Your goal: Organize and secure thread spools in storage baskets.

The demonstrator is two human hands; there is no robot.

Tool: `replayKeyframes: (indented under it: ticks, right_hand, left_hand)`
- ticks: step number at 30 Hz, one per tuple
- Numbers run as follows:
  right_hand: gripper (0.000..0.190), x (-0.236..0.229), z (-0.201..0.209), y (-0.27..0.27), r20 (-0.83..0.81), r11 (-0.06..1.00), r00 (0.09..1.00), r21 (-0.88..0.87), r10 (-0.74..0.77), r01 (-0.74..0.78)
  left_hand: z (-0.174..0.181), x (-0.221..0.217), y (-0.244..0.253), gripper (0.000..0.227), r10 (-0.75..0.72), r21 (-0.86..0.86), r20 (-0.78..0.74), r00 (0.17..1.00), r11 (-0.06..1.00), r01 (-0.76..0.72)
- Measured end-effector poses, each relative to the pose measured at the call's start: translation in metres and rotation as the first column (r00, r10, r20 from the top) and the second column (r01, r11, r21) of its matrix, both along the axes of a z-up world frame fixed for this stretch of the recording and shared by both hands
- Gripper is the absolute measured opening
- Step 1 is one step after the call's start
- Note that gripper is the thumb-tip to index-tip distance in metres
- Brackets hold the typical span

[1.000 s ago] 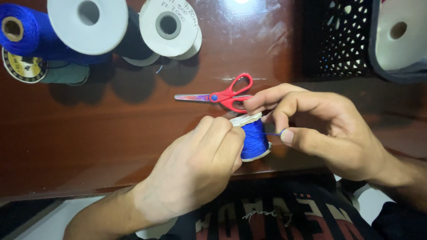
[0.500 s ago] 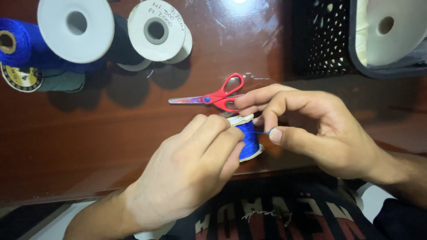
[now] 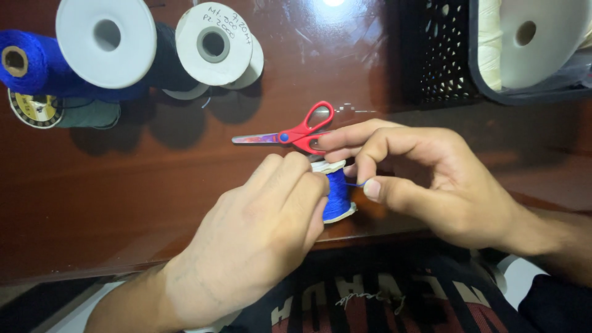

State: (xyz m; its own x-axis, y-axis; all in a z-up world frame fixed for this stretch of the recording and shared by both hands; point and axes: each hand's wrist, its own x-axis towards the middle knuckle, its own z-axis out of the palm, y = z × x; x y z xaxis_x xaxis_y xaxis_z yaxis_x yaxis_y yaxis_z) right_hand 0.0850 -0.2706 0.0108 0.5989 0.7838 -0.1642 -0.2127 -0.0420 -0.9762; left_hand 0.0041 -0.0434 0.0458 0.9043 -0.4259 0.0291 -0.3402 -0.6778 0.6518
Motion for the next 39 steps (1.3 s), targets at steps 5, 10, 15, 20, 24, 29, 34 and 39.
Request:
replayKeyframes:
  ticks: [5,10,15,20,24,29,34,39]
  right_hand:
    - [0.005,-0.003,-0.005,-0.005,-0.096,0.995,0.995,-0.097,-0.007,-0.002]
    - [0.004,-0.001,0.002,0.003,-0.024,1.0,1.0,0.016,0.004,-0.004]
    - [0.003,-0.002,-0.003,0.0,-0.081,1.0,0.997,-0.022,-0.01,0.008]
    - [0.003,0.0,-0.002,0.002,-0.077,1.0,0.997,-0.018,-0.01,0.008]
    - [0.004,-0.001,-0.008,-0.001,-0.118,0.999,0.993,-0.044,-0.003,-0.003]
    - [0.005,-0.002,-0.007,0.002,-0.169,0.996,0.986,-0.086,-0.007,-0.007]
    - [0.008,-0.001,-0.004,0.006,-0.146,0.997,0.989,-0.079,-0.018,0.006]
    - [0.011,-0.002,0.001,0.011,-0.096,0.99,0.995,-0.142,-0.026,0.012]
  left_hand:
    - [0.002,0.002,0.001,0.019,0.029,-0.023,-0.032,0.999,0.999,-0.03]
    - [-0.001,0.004,-0.001,0.023,0.036,-0.001,0.032,0.999,0.999,-0.036]
    - [-0.01,0.006,0.0,0.025,-0.006,0.057,0.072,0.997,0.998,0.002]
    - [-0.011,0.009,0.002,0.027,-0.03,0.036,0.092,0.995,0.999,0.027]
    - [-0.018,0.009,0.005,0.029,-0.053,0.102,0.108,0.993,0.994,0.042]
    - [-0.023,0.009,0.01,0.029,-0.067,0.097,0.12,0.991,0.994,0.056]
    - [-0.025,0.008,0.017,0.028,-0.075,0.037,0.127,0.989,0.997,0.071]
    - [-0.034,0.004,0.023,0.026,-0.061,0.018,0.131,0.99,0.998,0.06]
